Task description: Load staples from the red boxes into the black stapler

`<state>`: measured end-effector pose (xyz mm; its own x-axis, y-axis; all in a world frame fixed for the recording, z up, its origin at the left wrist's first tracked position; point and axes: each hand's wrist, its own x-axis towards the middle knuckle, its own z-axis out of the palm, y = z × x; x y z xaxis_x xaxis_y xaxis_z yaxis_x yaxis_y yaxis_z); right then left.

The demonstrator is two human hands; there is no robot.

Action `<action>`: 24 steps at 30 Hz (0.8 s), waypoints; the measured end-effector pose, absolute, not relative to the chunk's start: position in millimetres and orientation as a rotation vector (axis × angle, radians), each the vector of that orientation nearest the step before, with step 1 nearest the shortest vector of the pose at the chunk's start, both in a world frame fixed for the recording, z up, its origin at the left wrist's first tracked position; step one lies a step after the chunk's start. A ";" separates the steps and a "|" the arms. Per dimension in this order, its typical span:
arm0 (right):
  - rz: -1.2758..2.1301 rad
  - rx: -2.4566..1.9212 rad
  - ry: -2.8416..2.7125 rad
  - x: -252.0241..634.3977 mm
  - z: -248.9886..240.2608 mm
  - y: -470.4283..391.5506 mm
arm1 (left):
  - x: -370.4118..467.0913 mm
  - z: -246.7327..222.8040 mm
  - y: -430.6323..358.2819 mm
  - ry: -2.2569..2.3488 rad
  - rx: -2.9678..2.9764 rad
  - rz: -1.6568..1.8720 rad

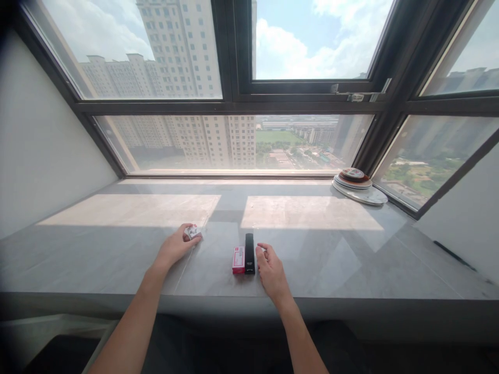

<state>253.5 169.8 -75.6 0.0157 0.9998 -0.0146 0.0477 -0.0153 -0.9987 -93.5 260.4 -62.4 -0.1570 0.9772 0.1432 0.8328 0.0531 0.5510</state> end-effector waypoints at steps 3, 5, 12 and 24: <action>1.218 -1.264 -1.199 252.8 -75.3 169.7 | -83.9 -67.3 256.3 1.921 1.967 0.805; 1.173 -1.297 -1.232 252.6 -73.5 169.0 | -71.8 -67.2 253.3 1.803 2.024 0.807; 1.050 -1.371 -1.404 256.4 -64.6 166.8 | -9.5 -54.7 247.7 1.556 2.015 0.758; 1.039 -1.274 -1.607 249.0 -51.9 158.7 | 69.0 -59.9 225.4 1.503 2.010 0.841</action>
